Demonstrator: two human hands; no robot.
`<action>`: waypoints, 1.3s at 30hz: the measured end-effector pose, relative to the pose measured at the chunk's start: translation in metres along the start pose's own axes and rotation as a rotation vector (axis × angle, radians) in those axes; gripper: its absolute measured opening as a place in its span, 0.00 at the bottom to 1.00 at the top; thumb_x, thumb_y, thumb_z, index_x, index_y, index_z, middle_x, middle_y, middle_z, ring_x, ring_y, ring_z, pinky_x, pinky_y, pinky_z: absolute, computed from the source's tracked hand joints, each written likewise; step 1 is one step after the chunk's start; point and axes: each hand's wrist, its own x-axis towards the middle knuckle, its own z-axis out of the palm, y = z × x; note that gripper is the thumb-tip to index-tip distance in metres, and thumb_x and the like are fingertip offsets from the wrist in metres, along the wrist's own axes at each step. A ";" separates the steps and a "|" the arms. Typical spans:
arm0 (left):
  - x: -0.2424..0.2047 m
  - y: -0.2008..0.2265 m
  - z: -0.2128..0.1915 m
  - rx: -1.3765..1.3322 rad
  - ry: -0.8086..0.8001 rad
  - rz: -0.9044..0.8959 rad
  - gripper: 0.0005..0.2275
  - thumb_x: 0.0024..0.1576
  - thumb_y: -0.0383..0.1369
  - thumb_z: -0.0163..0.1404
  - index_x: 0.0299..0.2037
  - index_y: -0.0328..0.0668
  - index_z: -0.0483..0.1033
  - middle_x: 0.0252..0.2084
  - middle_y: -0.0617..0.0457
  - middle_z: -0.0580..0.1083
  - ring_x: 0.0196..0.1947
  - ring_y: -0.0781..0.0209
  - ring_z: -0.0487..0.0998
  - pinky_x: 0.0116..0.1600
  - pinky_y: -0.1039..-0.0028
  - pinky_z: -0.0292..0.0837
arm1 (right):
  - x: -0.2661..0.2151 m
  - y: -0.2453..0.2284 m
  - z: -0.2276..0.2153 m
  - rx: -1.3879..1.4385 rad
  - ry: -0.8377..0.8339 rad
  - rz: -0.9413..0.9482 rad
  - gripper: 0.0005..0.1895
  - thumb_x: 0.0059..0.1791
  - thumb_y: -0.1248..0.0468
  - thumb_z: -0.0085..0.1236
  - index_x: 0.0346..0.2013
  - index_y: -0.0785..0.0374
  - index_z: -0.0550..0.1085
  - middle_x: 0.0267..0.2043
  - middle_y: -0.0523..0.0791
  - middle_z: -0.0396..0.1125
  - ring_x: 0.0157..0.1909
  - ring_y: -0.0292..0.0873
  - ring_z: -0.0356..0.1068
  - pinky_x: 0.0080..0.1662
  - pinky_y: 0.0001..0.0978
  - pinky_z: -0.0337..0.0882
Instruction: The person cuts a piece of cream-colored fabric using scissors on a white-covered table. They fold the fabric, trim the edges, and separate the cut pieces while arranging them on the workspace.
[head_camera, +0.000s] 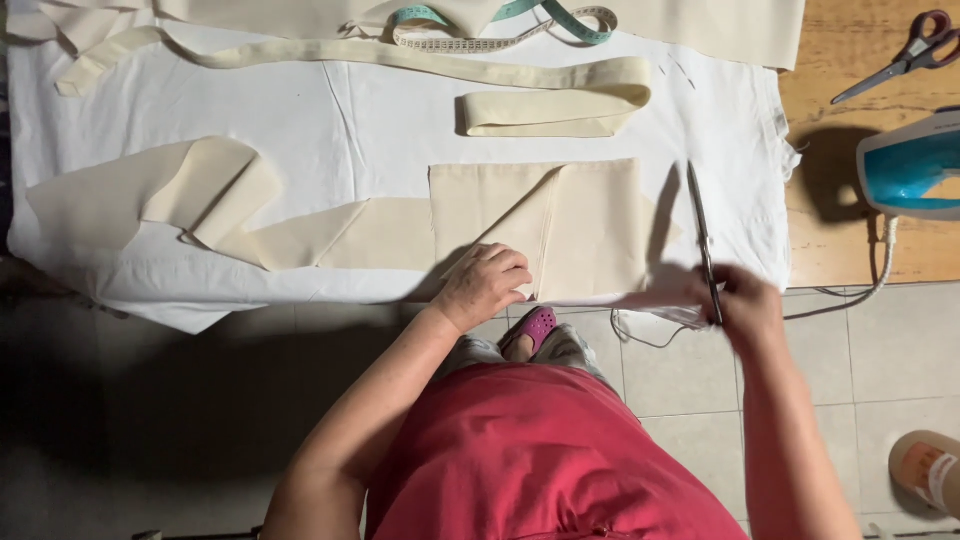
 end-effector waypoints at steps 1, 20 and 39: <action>0.001 -0.002 0.003 -0.001 0.024 0.012 0.11 0.39 0.32 0.61 0.30 0.49 0.73 0.36 0.58 0.69 0.38 0.60 0.67 0.44 0.71 0.62 | -0.017 0.013 0.009 0.314 -0.068 0.012 0.17 0.33 0.67 0.57 0.37 0.59 0.73 0.25 0.44 0.65 0.23 0.37 0.61 0.26 0.26 0.57; 0.011 -0.013 -0.002 -0.146 -0.001 -0.021 0.07 0.47 0.17 0.46 0.32 0.35 0.74 0.31 0.49 0.69 0.34 0.55 0.66 0.43 0.72 0.67 | -0.179 0.041 0.113 0.939 -0.599 -0.017 0.29 0.33 0.45 0.61 0.34 0.67 0.71 0.27 0.43 0.62 0.26 0.36 0.55 0.31 0.27 0.56; 0.001 -0.020 0.018 -0.076 0.041 0.004 0.13 0.35 0.40 0.60 0.28 0.56 0.71 0.34 0.65 0.67 0.41 0.65 0.68 0.42 0.73 0.66 | -0.166 0.021 0.154 1.120 -0.452 -0.134 0.26 0.35 0.49 0.60 0.31 0.70 0.70 0.21 0.50 0.62 0.22 0.45 0.65 0.23 0.35 0.67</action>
